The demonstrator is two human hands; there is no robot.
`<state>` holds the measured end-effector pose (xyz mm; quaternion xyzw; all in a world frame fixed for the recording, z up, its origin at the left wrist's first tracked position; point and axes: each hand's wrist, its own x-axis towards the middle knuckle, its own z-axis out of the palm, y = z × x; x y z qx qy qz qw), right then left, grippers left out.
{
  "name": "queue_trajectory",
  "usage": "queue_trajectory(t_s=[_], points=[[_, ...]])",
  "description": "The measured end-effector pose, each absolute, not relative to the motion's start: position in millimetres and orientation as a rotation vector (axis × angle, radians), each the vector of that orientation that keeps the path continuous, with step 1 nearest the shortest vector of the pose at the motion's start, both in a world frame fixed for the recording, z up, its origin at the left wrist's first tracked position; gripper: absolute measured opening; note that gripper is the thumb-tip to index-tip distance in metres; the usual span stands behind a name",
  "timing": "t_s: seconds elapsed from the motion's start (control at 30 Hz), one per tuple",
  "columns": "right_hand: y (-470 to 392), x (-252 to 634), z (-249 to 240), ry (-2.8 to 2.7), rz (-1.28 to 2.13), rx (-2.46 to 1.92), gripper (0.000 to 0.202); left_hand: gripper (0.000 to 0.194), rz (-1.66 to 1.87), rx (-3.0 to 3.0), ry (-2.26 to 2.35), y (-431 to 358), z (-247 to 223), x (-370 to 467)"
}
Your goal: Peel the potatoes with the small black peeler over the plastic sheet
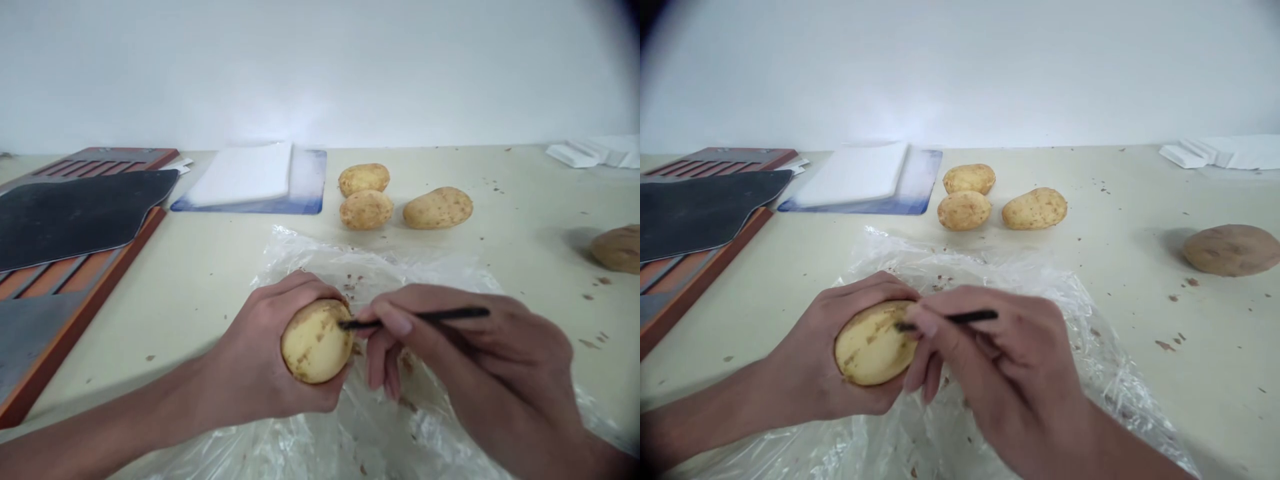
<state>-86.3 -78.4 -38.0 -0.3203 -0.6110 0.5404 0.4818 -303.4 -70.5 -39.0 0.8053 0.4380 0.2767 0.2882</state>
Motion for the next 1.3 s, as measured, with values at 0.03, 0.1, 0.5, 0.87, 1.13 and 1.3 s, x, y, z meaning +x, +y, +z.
queue_trajectory(t_s=[0.03, 0.1, 0.5, 0.87, 1.13, 1.3], points=[[-76, -84, -40, -1.441, 1.311, -0.792, 0.014, 0.061, 0.743, 2.174, 1.160, -71, -39, -304], [-74, -82, -40, -1.370, 1.366, -0.776, 0.016, 0.063, 0.751, 2.198, 1.134, -71, -39, -304], [-72, -81, -41, -1.281, 1.523, -0.750, 0.017, 0.066, 0.678, 2.186, 1.082, -64, -37, -310], [-81, -78, -42, -1.313, 1.571, -0.724, 0.019, 0.074, 0.555, 2.112, 0.987, -57, -33, -314], [-78, -82, -41, -1.356, 1.540, -0.727, 0.020, 0.095, 0.545, 2.116, 0.950, -57, -39, -317], [-82, -81, -38, -1.274, 1.591, -0.748, 0.019, 0.098, 0.545, 2.146, 0.938, -58, -40, -318]])
